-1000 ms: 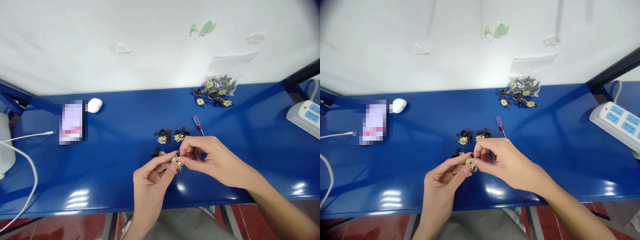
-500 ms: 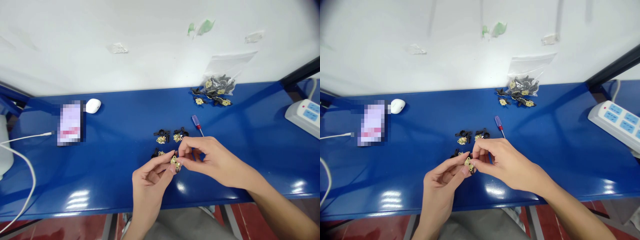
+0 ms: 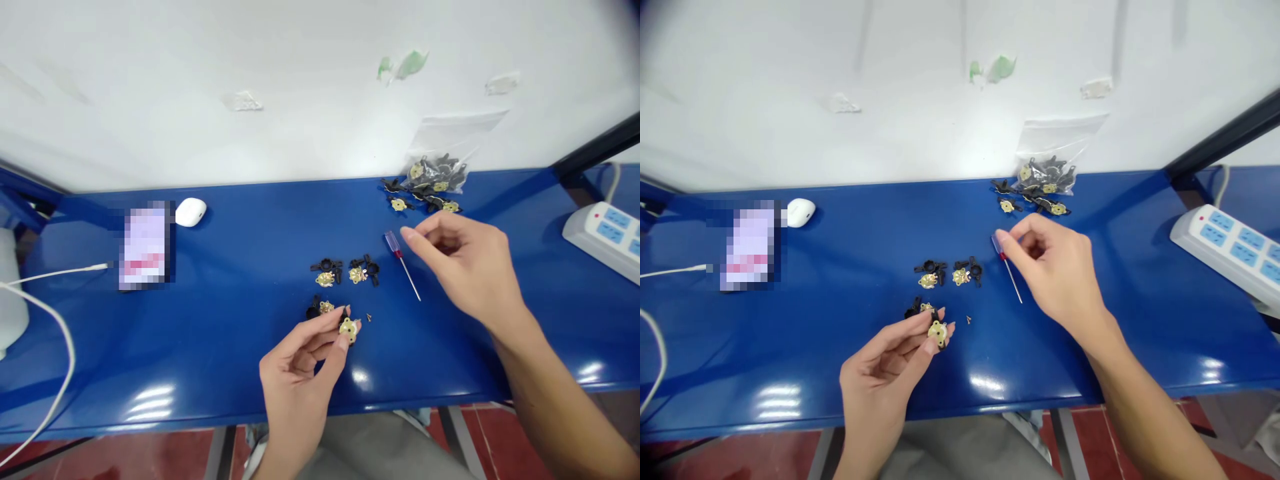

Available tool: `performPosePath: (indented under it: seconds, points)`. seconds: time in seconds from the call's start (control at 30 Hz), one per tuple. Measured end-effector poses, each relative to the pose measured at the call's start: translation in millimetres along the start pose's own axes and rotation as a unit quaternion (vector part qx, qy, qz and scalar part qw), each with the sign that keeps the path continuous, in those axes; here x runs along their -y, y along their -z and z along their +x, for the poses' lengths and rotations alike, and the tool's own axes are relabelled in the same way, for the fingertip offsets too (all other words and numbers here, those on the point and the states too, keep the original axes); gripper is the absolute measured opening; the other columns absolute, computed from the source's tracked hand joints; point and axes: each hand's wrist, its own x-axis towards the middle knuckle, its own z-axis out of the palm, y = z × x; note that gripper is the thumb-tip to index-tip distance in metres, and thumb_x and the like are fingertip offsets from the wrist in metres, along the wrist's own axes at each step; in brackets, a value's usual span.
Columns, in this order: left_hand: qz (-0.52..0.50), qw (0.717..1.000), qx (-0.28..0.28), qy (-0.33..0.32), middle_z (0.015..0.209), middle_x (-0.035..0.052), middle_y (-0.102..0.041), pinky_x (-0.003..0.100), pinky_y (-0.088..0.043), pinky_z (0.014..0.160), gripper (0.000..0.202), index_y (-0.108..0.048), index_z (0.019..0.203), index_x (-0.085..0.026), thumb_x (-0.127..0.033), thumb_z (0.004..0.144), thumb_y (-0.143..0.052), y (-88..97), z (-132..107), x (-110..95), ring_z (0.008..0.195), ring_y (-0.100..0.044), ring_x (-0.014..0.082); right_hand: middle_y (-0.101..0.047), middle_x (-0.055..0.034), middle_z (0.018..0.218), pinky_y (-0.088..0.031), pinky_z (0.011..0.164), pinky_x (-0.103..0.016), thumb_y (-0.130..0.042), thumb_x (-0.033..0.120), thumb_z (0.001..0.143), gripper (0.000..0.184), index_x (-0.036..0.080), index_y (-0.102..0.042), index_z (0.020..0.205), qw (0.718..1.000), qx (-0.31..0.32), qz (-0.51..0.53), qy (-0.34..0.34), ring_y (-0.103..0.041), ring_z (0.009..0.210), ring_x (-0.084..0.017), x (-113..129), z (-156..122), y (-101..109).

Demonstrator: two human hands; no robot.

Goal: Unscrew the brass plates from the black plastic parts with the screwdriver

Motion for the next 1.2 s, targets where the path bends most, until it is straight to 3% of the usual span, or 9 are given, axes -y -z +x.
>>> performPosePath:
  seconds: [0.07, 0.23, 0.43, 0.57, 0.7, 0.8, 0.9, 1.07, 1.2]
  points:
    - [0.009, 1.0, 0.003, 0.002, 0.114, 0.0091, -0.092, 0.037, -0.075, 0.097, 0.023, -0.092, 0.116, -0.023, -0.018, 0.093, -0.091, 1.1, -1, 1, 0.1, -0.091, 0.0279, -0.062, 0.0002, 0.065, -0.035, 0.066, -0.038, -0.076, 0.06, 0.102, 0.04, 0.024, -0.067, 0.084, 0.998, -0.021, -0.053, -0.024, -0.053, 0.061, -0.019, -10, 8, -2]
    - [0.031, 0.999, 0.007, -0.004, 0.116, 0.0075, -0.092, 0.035, -0.075, 0.097, 0.019, -0.092, 0.114, -0.025, -0.019, 0.096, -0.089, 2.5, -3, 2, 0.1, -0.09, 0.026, -0.069, -0.0007, 0.066, -0.037, 0.067, -0.038, -0.086, 0.053, 0.093, 0.034, 0.024, -0.071, 0.085, 0.995, 0.028, -0.087, -0.038, -0.058, 0.062, -0.021, -23, 16, -14]
    - [0.039, 0.999, 0.016, -0.012, 0.115, 0.0081, -0.092, 0.035, -0.075, 0.095, 0.018, -0.092, 0.113, -0.025, -0.019, 0.096, -0.089, 4.6, -4, 5, 0.1, -0.09, 0.0267, -0.068, 0.0011, 0.068, -0.042, 0.054, -0.034, -0.078, 0.055, 0.099, 0.032, 0.025, -0.07, 0.089, 0.994, 0.097, 0.029, -0.046, -0.057, 0.056, -0.017, -11, 5, 16]
    - [0.039, 0.999, 0.013, -0.013, 0.113, 0.0068, -0.092, 0.032, -0.074, 0.096, 0.019, -0.092, 0.114, -0.026, -0.02, 0.097, -0.089, 5.6, -4, 7, 0.1, -0.09, 0.0248, -0.067, 0.0016, 0.073, -0.045, 0.045, -0.031, -0.069, 0.053, 0.107, 0.025, 0.029, -0.067, 0.1, 0.988, 0.054, 0.136, -0.039, -0.059, 0.057, -0.017, 2, -33, 30]
    - [0.039, 0.999, 0.009, -0.013, 0.11, 0.006, -0.092, 0.031, -0.074, 0.095, 0.017, -0.092, 0.113, -0.027, -0.02, 0.097, -0.089, 5.4, -4, 7, 0.099, -0.09, 0.0237, -0.071, -0.0009, 0.079, -0.049, 0.048, -0.031, -0.068, 0.046, 0.11, 0.017, 0.029, -0.072, 0.11, 0.982, -0.034, 0.181, -0.042, -0.063, 0.061, -0.018, 2, -76, 9]
    - [0.038, 0.999, 0.006, -0.013, 0.109, 0.0061, -0.092, 0.032, -0.075, 0.095, 0.016, -0.093, 0.11, -0.026, -0.019, 0.096, -0.089, 5.2, -5, 6, 0.098, -0.09, 0.024, -0.073, -0.0018, 0.082, -0.052, 0.052, -0.032, -0.067, 0.041, 0.111, 0.014, 0.029, -0.073, 0.111, 0.977, -0.061, 0.201, -0.048, -0.067, 0.064, -0.018, -4, -93, -10]
    - [0.033, 0.999, 0.001, -0.006, 0.111, 0.0062, -0.092, 0.036, -0.076, 0.095, 0.015, -0.092, 0.109, -0.026, -0.02, 0.096, -0.09, 4.1, -5, 4, 0.1, -0.09, 0.026, -0.075, -0.0022, 0.084, -0.053, 0.052, -0.032, -0.068, 0.041, 0.111, 0.013, 0.029, -0.073, 0.112, 0.973, -0.061, 0.217, -0.049, -0.068, 0.065, -0.018, -9, -95, -19]
    - [0.023, 1.0, -0.005, 0.009, 0.114, 0.0061, -0.09, 0.043, -0.081, 0.077, 0.015, -0.092, 0.112, -0.027, -0.021, 0.098, -0.087, -0.6, -4, -4, 0.106, -0.088, 0.0314, -0.076, -0.0029, 0.086, -0.054, 0.052, -0.031, -0.07, 0.04, 0.11, 0.014, 0.027, -0.075, 0.114, 0.97, -0.059, 0.231, -0.051, -0.068, 0.063, -0.017, -11, -93, -24]
    - [0.025, 1.0, -0.012, -0.004, 0.111, 0.004, -0.09, 0.042, -0.081, 0.083, 0.015, -0.092, 0.109, -0.028, -0.019, 0.098, -0.086, -3.7, -4, -6, 0.104, -0.088, 0.0285, -0.076, -0.003, 0.086, -0.053, 0.051, -0.03, -0.071, 0.039, 0.11, 0.014, 0.027, -0.076, 0.113, 0.966, -0.064, 0.245, -0.056, -0.069, 0.064, -0.017, -10, -93, -29]
